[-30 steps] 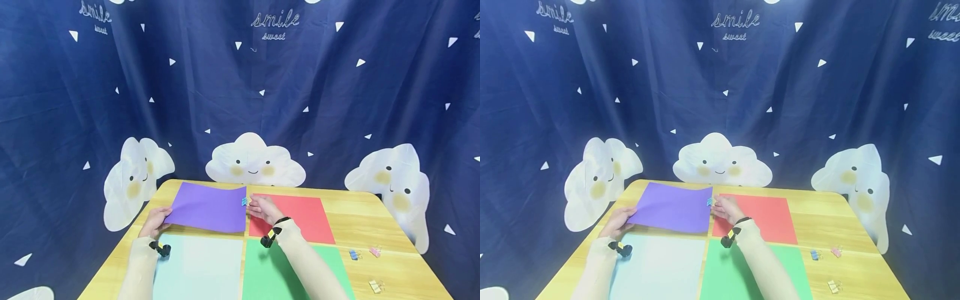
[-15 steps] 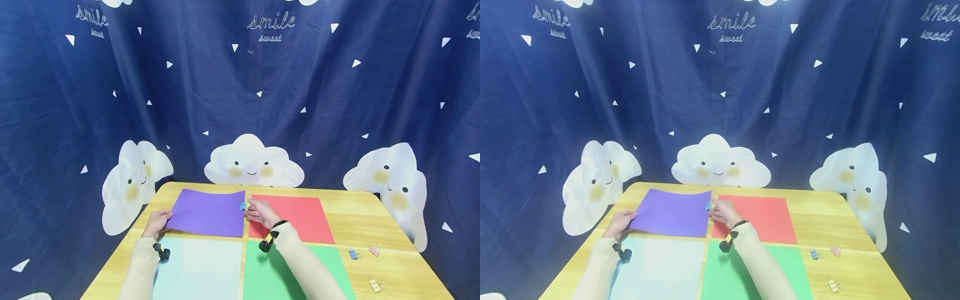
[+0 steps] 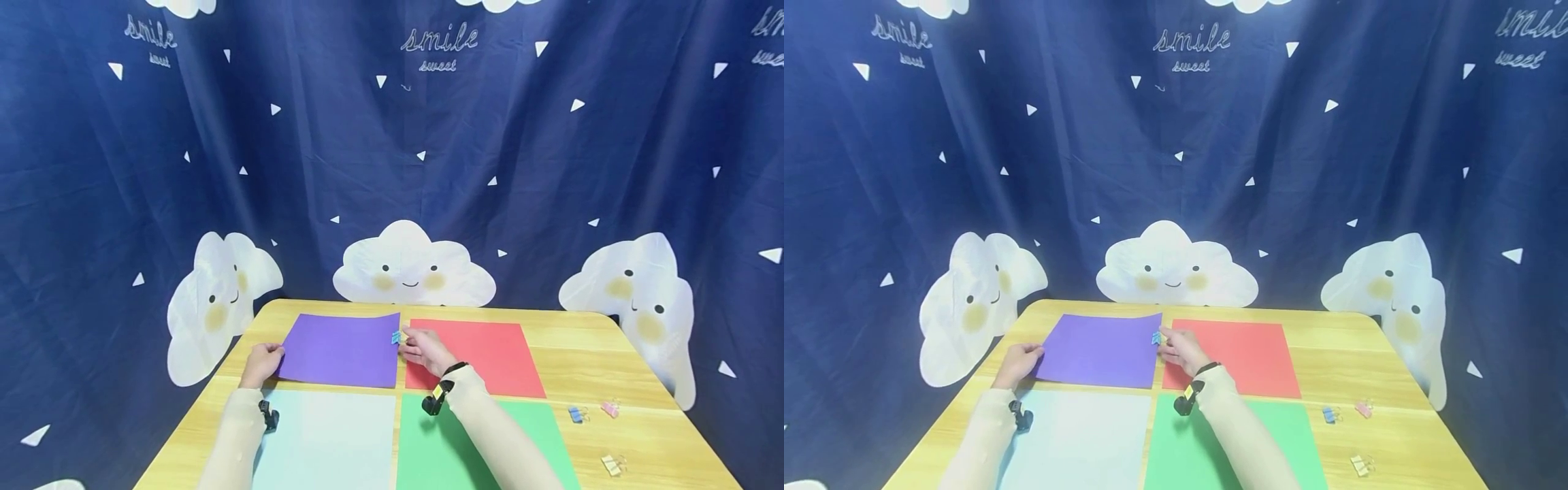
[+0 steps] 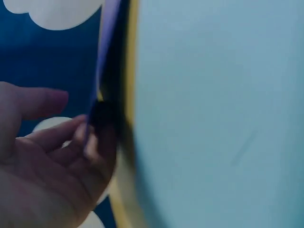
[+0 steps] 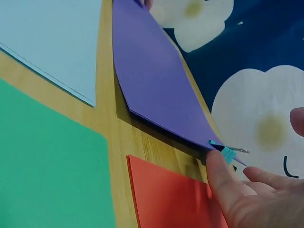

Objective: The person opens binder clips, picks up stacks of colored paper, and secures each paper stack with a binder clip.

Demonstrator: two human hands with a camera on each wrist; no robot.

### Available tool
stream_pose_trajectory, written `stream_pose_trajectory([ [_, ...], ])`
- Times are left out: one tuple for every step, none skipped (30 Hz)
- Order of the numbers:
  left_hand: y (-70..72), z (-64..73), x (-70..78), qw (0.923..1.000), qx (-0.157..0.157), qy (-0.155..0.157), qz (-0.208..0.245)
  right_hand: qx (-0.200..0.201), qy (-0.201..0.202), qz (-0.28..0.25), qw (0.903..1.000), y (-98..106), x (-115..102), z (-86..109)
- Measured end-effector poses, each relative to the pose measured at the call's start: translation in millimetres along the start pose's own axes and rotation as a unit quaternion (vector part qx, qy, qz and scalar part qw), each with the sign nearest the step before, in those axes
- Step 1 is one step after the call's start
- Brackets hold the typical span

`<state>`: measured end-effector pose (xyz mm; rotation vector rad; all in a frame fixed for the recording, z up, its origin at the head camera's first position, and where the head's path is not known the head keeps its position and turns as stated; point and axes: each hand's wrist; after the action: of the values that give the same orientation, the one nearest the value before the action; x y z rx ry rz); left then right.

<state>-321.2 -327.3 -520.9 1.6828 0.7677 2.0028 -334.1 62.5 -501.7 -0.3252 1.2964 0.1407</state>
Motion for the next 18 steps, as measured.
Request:
stream_pose_trajectory([
  [0.7,1.5,2.1,0.9999,-0.002,0.002,-0.012,-0.002,0.001,0.001,1.0000,-0.7,-0.1,0.6],
  [1.3,3.2,4.8,0.9997,-0.006,0.000,-0.022,-0.005,0.000,0.001,1.0000,-1.3,-0.3,1.2],
  [1.9,4.6,7.3,0.9995,-0.009,0.000,-0.030,-0.008,0.001,0.002,1.0000,-2.0,-0.6,1.7],
  [2.2,5.8,9.4,0.9993,-0.012,-0.001,-0.037,-0.010,0.001,0.001,0.9999,-2.3,-1.0,2.6],
  [2.6,7.1,11.6,0.9990,-0.014,-0.003,-0.043,-0.014,0.000,0.001,0.9999,-2.6,-1.4,3.3],
  [3.0,8.3,13.3,0.9987,-0.018,-0.006,-0.047,-0.016,0.000,-0.001,0.9999,-2.8,-1.8,4.3],
  [3.6,9.4,14.5,0.9985,-0.021,-0.009,-0.051,-0.019,0.001,-0.001,0.9998,-2.7,-1.8,5.1],
  [4.1,10.7,15.5,0.9983,-0.024,-0.012,-0.052,-0.022,0.001,-0.003,0.9998,-2.5,-2.1,6.2],
  [4.6,11.6,15.7,0.9982,-0.026,-0.013,-0.053,-0.023,0.003,-0.003,0.9997,-2.1,-2.5,7.7],
  [5.3,12.6,15.9,0.9981,-0.029,-0.014,-0.053,-0.023,0.006,-0.002,0.9997,-1.6,-2.8,9.1],
  [5.9,13.7,15.8,0.9981,-0.032,-0.013,-0.050,-0.024,0.009,-0.002,0.9997,-0.7,-3.5,10.4],
  [6.5,14.7,15.5,0.9982,-0.035,-0.012,-0.047,-0.023,0.013,-0.005,0.9996,0.2,-4.6,12.4],
  [7.1,15.3,15.1,0.9985,-0.035,-0.013,-0.041,-0.023,0.015,-0.007,0.9996,2.0,-5.8,13.7],
  [7.7,16.0,15.1,0.9987,-0.034,-0.014,-0.036,-0.021,0.019,-0.007,0.9996,3.6,-7.5,15.3],
  [8.5,17.0,15.6,0.9989,-0.032,-0.014,-0.032,-0.020,0.022,-0.009,0.9995,5.3,-9.5,17.3],
  [9.3,18.2,16.7,0.9991,-0.030,-0.015,-0.027,-0.020,0.025,-0.011,0.9994,7.3,-11.4,19.2],
  [10.0,19.8,18.6,0.9992,-0.028,-0.016,-0.024,-0.020,0.026,-0.013,0.9994,9.2,-13.8,21.6],
  [10.9,21.2,21.1,0.9993,-0.025,-0.019,-0.021,-0.019,0.027,-0.012,0.9994,11.0,-15.9,24.3],
])
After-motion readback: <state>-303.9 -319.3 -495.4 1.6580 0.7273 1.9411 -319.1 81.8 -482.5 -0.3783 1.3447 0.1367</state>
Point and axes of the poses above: each hand's wrist, its own z-axis away from the middle knuckle, its own y-axis out of the back of the hand, x = y × z, and after that the axes turned 6 degrees about -x, right-handed
